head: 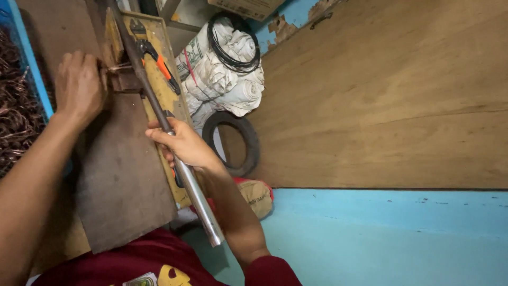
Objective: Picking up small metal clips from a container and using a manual lever-operated jig to bend them into shape.
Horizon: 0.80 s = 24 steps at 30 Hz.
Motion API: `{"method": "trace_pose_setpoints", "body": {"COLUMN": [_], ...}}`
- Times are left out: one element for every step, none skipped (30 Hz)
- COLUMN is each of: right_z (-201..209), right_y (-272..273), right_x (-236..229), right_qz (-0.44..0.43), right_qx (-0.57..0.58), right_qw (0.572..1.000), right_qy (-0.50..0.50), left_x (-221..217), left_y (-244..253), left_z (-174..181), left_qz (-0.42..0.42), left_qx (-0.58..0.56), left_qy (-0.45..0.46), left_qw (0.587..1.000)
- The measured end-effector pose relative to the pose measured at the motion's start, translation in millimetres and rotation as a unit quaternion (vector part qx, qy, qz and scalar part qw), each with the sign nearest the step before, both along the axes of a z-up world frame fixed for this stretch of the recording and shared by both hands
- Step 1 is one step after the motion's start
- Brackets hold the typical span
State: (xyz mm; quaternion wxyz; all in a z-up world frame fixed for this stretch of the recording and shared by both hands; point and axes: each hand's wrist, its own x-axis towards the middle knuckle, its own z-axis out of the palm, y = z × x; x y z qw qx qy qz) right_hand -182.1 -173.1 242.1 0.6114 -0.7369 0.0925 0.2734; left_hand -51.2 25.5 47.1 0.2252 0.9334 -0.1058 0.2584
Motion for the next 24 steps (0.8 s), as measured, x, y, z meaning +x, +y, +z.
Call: {"method": "trace_pose_setpoints", "body": {"right_z": [-0.1,0.2,0.8,1.2,1.8,2.8,2.2,1.9,1.7,-3.9,-9.6,-15.3,-16.7,-17.8,-18.5,-21.5,-24.7,-29.2,-30.6,-32.4,-34.4,-37.1,-39.6,-42.2], "right_y": [-0.9,-0.4,0.3,0.4,0.5,-0.7,-0.5,-0.1,0.3,-0.2,-0.8,-1.8,-2.4,-2.4,-2.5,-1.9,-1.5,-0.2,2.3,4.5,6.6,7.9,9.4,12.3], "right_x": [-0.9,0.5,1.4,1.8,1.9,3.4,2.5,2.4,2.0,2.0,1.8,2.1,-0.8,-1.5,-2.1,-3.0,-3.7,-5.7,-6.7,-10.3,-14.0,-16.8,-19.6,-19.8], "right_qz": [-0.001,0.005,0.012,0.013,0.021,0.028,0.027,0.028,0.028,0.027,0.019,0.012,0.01,0.017,0.024,0.022,0.007,-0.007,-0.009,-0.003,0.003,0.002,-0.002,-0.004], "right_qx": [-0.002,-0.009,-0.016,-0.015,-0.016,-0.018,-0.018,-0.019,-0.019,-0.02,-0.011,-0.004,-0.006,-0.01,-0.015,-0.016,-0.032,-0.047,-0.047,-0.066,-0.084,-0.084,-0.09,-0.094], "right_qw": [1.0,1.0,1.0,1.0,1.0,0.999,0.999,0.999,0.999,0.999,1.0,1.0,1.0,1.0,0.999,0.999,0.999,0.999,0.999,0.998,0.996,0.996,0.996,0.995], "right_qy": [0.003,0.001,0.0,0.001,-0.001,-0.005,-0.006,-0.005,-0.003,-0.003,-0.01,-0.018,-0.018,-0.02,-0.021,-0.023,-0.004,0.017,0.016,-0.002,-0.02,-0.017,-0.018,-0.022], "left_x": [-0.6,2.1,4.4,6.3,8.1,12.8,12.6,13.8,14.9,17.6,20.1,23.6,25.2,30.3,35.5,38.9,42.5,44.0,47.6,47.4,47.3,47.0,46.7,49.5], "left_y": [-1.8,-1.6,-1.1,-1.0,-0.9,-3.0,-3.4,-3.7,-3.9,-2.8,-1.7,-1.4,-0.7,1.0,2.5,2.3,2.0,2.8,3.0,2.6,2.1,1.6,1.4,3.7], "left_z": [-2.9,-4.1,-4.9,-8.2,-11.4,-13.9,-14.3,-14.0,-13.6,-16.1,-18.7,-21.3,-25.8,-28.6,-31.0,-30.3,-29.7,-30.7,-29.9,-30.6,-31.5,-32.4,-33.2,-32.5], "left_qz": [-0.001,0.008,0.016,0.017,0.013,0.007,0.006,-0.005,-0.016,-0.017,-0.01,-0.003,-0.004,0.003,0.011,0.009,0.011,0.014,0.012,0.004,-0.005,-0.007,-0.005,-0.001], "left_qx": [-0.002,0.008,0.018,0.019,0.005,-0.009,-0.01,-0.033,-0.055,-0.056,-0.037,-0.019,-0.021,0.005,0.03,0.029,0.035,0.043,0.043,0.025,0.006,0.006,0.012,0.019], "left_qy": [0.003,0.012,0.02,0.022,0.025,0.027,0.026,0.03,0.034,0.035,0.017,-0.002,-0.002,-0.014,-0.025,-0.027,-0.023,-0.016,-0.016,-0.01,-0.005,-0.002,-0.01,-0.021], "left_qw": [1.0,1.0,0.999,0.999,1.0,1.0,1.0,0.999,0.998,0.998,0.999,1.0,1.0,1.0,0.999,0.999,0.999,0.999,0.999,1.0,1.0,1.0,1.0,1.0]}}
